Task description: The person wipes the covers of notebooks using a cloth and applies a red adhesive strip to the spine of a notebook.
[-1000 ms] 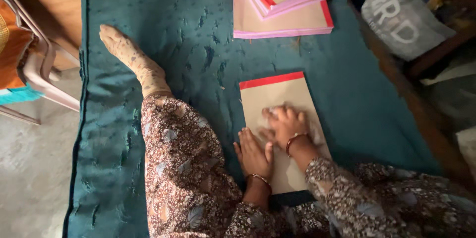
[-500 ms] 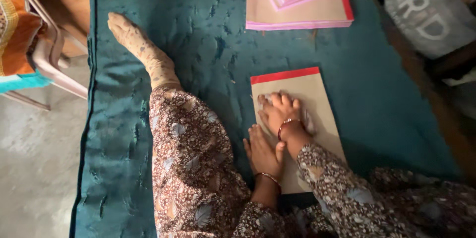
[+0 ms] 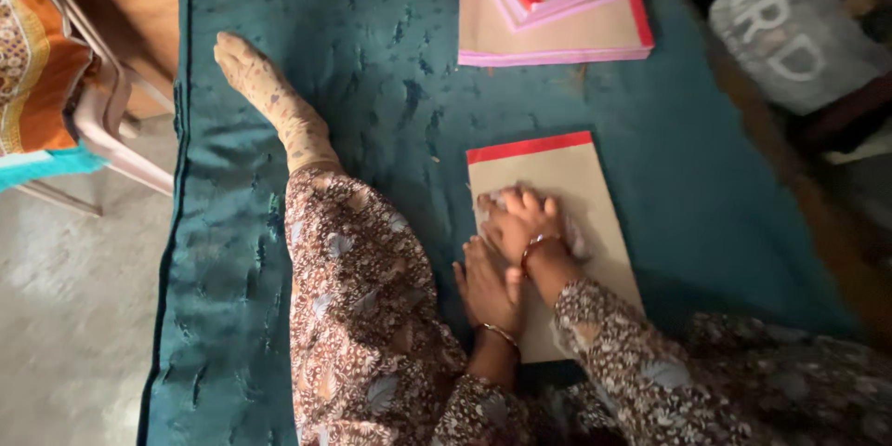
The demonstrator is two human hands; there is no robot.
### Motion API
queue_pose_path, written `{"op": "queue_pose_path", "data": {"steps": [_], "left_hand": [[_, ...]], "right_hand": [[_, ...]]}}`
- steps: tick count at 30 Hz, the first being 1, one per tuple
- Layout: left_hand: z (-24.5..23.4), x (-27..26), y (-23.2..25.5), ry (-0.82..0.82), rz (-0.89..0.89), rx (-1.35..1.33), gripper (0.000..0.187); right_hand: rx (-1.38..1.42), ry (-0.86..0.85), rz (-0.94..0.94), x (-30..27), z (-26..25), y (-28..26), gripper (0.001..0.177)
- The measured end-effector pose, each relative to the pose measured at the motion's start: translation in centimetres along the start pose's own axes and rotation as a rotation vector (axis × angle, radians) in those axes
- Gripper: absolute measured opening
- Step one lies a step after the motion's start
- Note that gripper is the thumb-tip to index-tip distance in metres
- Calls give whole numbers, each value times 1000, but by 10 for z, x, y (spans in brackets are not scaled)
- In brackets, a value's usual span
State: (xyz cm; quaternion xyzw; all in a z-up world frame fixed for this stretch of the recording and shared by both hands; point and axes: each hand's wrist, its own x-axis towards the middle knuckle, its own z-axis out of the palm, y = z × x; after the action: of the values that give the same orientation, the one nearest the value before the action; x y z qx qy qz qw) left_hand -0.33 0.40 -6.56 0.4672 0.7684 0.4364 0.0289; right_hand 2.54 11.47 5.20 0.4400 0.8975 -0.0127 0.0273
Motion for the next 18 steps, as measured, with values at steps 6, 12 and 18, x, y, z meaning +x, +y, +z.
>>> {"op": "queue_pose_path", "data": {"steps": [6,12,18], "left_hand": [[-1,4,-9,-12,-77,-132,73],[-11,2,-4,-15,-17,-101,80],[-6,0,-3,-16,-21,4,87]], "right_hand": [[-36,-70,-24,-54,14,-6,57],[-62,-93,-53,-71,8,-7,61],[7,12,-23,-33,28,-1,52]]}}
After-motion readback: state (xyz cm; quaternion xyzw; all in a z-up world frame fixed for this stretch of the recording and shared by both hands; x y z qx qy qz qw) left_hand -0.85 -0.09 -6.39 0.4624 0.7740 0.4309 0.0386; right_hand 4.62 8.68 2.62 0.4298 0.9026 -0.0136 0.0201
